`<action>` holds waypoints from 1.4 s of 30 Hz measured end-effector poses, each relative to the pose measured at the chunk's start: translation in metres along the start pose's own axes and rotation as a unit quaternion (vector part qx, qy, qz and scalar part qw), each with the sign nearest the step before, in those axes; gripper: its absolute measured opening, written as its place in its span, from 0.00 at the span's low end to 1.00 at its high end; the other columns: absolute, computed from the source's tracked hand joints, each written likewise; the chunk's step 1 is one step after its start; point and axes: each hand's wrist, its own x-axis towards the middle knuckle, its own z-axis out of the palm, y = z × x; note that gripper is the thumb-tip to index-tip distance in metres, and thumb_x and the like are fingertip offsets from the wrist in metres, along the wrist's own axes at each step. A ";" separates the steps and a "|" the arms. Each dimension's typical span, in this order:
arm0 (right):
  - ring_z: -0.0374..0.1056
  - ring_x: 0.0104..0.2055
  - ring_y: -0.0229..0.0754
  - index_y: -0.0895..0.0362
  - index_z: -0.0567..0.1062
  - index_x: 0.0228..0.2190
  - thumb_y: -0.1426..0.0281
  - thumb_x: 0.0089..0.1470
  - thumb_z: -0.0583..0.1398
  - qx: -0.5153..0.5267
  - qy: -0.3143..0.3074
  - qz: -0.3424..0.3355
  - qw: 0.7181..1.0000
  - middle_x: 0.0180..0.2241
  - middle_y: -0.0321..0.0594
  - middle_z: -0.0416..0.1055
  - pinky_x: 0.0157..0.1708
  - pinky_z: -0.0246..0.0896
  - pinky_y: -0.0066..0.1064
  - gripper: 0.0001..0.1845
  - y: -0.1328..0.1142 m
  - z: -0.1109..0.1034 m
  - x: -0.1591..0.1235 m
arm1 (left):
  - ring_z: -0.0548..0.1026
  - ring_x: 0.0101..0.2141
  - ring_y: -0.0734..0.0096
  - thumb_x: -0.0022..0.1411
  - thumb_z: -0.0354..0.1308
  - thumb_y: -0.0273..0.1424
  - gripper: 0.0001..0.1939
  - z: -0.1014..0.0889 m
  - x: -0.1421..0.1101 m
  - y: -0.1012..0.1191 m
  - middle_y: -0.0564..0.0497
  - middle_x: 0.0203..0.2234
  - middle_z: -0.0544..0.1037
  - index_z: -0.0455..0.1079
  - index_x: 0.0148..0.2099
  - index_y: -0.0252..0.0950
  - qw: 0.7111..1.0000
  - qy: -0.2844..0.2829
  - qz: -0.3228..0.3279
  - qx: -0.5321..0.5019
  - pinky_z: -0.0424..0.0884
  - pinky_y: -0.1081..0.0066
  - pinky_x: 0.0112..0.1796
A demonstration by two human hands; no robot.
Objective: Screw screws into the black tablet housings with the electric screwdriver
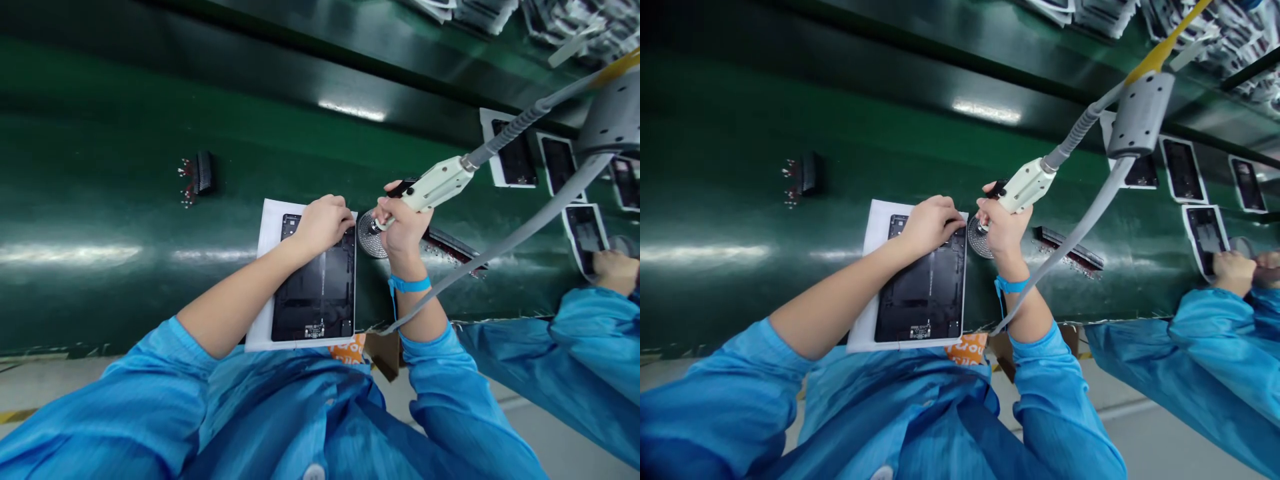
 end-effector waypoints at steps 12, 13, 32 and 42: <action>0.54 0.16 0.35 0.48 0.70 0.35 0.64 0.47 0.66 0.004 0.001 -0.006 1.000 0.18 0.19 0.54 0.23 0.61 0.33 0.13 0.012 0.000 -0.001 | 0.78 0.47 0.51 0.79 0.66 0.31 0.11 -0.001 0.000 0.002 0.42 0.41 0.83 0.89 0.44 0.38 1.000 -0.005 -0.008 -0.009 0.72 0.57 0.46; 0.54 0.16 0.34 0.47 0.70 0.35 0.63 0.47 0.66 0.002 0.001 -0.006 1.000 0.17 0.18 0.54 0.23 0.61 0.33 0.13 0.013 -0.001 -0.001 | 0.78 0.47 0.51 0.79 0.66 0.31 0.10 -0.001 0.000 0.002 0.42 0.41 0.83 0.89 0.44 0.38 1.000 -0.006 -0.007 -0.010 0.72 0.57 0.46; 0.60 0.19 0.37 0.47 0.71 0.43 0.45 0.68 0.61 -0.114 -0.033 -0.117 0.986 0.27 0.27 0.59 0.27 0.68 0.39 0.20 0.040 -0.004 0.004 | 0.80 0.50 0.51 0.77 0.65 0.29 0.10 0.008 0.008 0.002 0.42 0.40 0.82 0.89 0.45 0.36 0.998 0.009 -0.024 -0.059 0.76 0.55 0.52; 0.53 0.17 0.32 0.48 0.72 0.39 0.51 0.62 0.69 0.010 -0.008 -0.087 0.996 0.23 0.22 0.54 0.23 0.62 0.32 0.17 0.025 0.015 -0.006 | 0.81 0.50 0.51 0.78 0.63 0.29 0.12 0.005 0.009 0.005 0.41 0.42 0.84 0.89 0.46 0.35 1.000 0.000 -0.015 -0.023 0.75 0.56 0.50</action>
